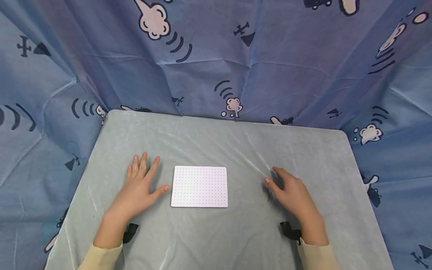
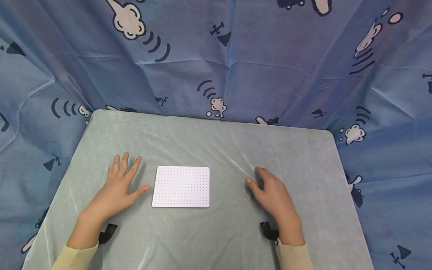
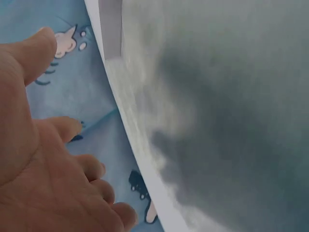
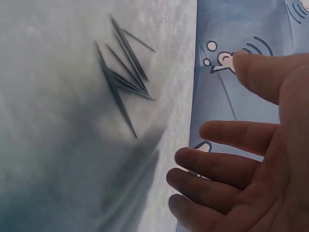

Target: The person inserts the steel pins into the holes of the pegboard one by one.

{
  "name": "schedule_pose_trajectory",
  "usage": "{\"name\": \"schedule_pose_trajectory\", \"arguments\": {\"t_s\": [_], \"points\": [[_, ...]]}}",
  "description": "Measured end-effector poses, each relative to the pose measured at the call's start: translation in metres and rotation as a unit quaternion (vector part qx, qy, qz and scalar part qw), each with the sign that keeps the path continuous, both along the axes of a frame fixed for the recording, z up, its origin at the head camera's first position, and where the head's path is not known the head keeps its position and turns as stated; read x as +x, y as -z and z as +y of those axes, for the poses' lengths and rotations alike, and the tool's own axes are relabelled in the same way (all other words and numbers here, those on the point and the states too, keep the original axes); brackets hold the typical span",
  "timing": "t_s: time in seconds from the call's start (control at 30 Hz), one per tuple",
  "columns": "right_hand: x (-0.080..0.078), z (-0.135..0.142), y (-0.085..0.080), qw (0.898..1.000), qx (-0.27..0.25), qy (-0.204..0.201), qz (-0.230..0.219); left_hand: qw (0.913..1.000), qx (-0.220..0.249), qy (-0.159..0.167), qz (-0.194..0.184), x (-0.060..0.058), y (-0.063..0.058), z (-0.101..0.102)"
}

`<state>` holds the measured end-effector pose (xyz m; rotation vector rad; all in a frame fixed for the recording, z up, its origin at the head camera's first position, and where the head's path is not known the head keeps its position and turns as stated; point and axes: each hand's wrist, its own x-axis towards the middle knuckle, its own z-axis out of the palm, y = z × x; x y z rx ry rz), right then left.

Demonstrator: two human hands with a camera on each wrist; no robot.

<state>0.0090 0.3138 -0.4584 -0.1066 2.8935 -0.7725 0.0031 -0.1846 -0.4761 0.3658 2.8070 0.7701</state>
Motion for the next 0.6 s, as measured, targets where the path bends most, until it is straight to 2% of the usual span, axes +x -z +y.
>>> {"name": "schedule_pose_trajectory", "arguments": {"t_s": [0.1, 0.2, 0.47, 0.6], "points": [[0.001, -0.005, 0.005, 1.0, 0.004, 0.001, 0.006, 0.9996, 0.02, 0.004, -0.02, 0.008, 0.005, 0.006], [0.0, -0.01, 0.01, 1.0, 0.01, -0.001, 0.02, 0.999, 0.037, 0.008, -0.024, 0.017, 0.01, 0.011], [0.004, -0.027, 0.024, 0.993, 0.043, -0.016, 0.105, 0.9952, 0.082, -0.008, -0.054, 0.042, 0.016, 0.022], [0.005, -0.033, 0.029, 0.991, 0.048, -0.021, 0.126, 0.9949, 0.084, -0.012, -0.054, 0.049, 0.019, 0.023]]}}
